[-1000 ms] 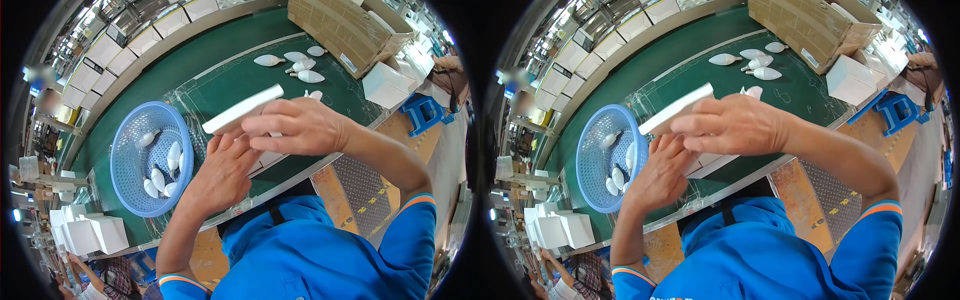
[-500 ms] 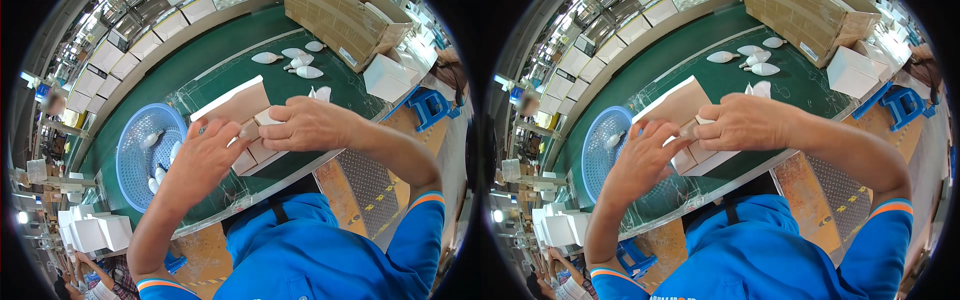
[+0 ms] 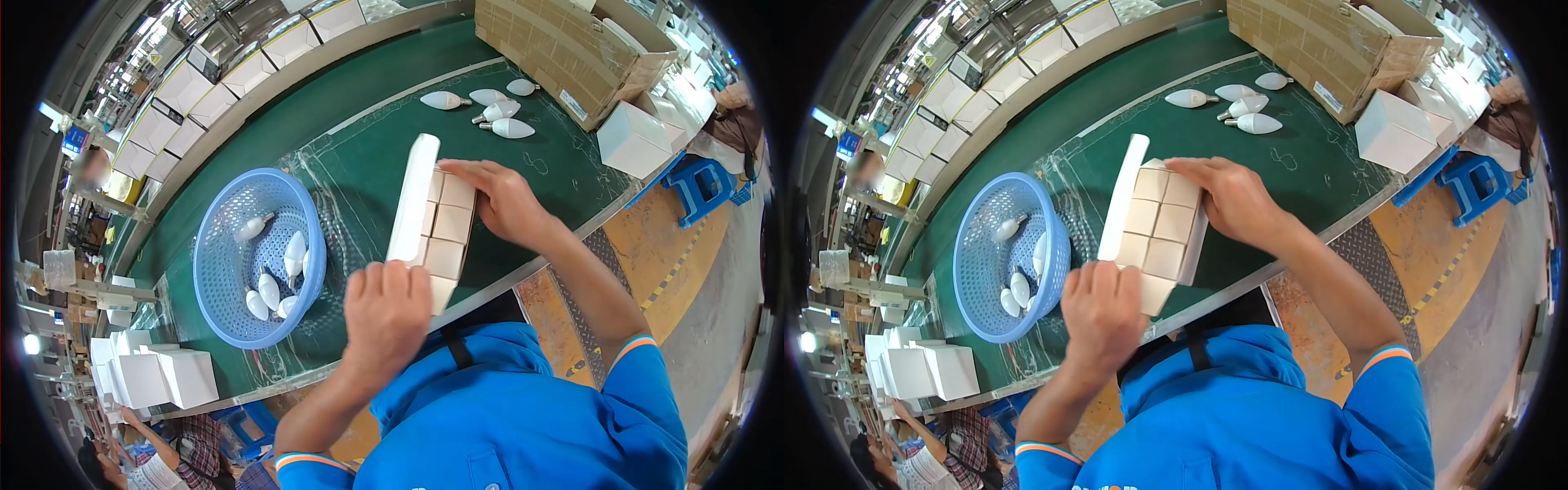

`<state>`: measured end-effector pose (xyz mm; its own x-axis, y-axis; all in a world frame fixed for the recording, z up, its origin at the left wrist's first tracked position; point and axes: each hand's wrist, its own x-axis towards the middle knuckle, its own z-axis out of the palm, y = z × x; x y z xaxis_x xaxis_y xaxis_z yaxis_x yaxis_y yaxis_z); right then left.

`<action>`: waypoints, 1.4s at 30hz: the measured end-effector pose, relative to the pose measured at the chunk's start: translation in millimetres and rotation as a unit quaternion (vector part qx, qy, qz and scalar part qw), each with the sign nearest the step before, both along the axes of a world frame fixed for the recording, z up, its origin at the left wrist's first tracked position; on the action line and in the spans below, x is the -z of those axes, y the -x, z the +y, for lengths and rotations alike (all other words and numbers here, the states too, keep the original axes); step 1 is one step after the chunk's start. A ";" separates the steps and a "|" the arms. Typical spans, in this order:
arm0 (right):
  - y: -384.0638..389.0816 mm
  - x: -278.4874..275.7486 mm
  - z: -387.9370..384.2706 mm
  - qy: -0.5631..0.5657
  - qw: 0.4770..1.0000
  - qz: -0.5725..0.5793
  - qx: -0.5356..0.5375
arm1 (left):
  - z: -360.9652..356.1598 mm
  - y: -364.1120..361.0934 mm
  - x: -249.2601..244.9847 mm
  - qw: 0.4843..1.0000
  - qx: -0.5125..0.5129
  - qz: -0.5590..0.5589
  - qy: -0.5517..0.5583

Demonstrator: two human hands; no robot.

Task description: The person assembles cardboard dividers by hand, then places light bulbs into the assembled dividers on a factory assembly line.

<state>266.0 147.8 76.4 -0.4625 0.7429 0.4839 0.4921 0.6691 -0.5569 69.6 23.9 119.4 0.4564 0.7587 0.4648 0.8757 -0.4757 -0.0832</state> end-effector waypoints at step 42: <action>-13.6 -17.3 -24.5 -0.260 0.965 -0.023 0.000 | -21.2 10.5 1.2 0.939 -0.206 -0.191 0.199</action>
<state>279.5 123.3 93.7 -0.4919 0.4053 0.7706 0.5078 0.8525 -0.1241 59.1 2.7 118.2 -0.0564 0.9827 0.1765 0.9221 -0.0165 0.3865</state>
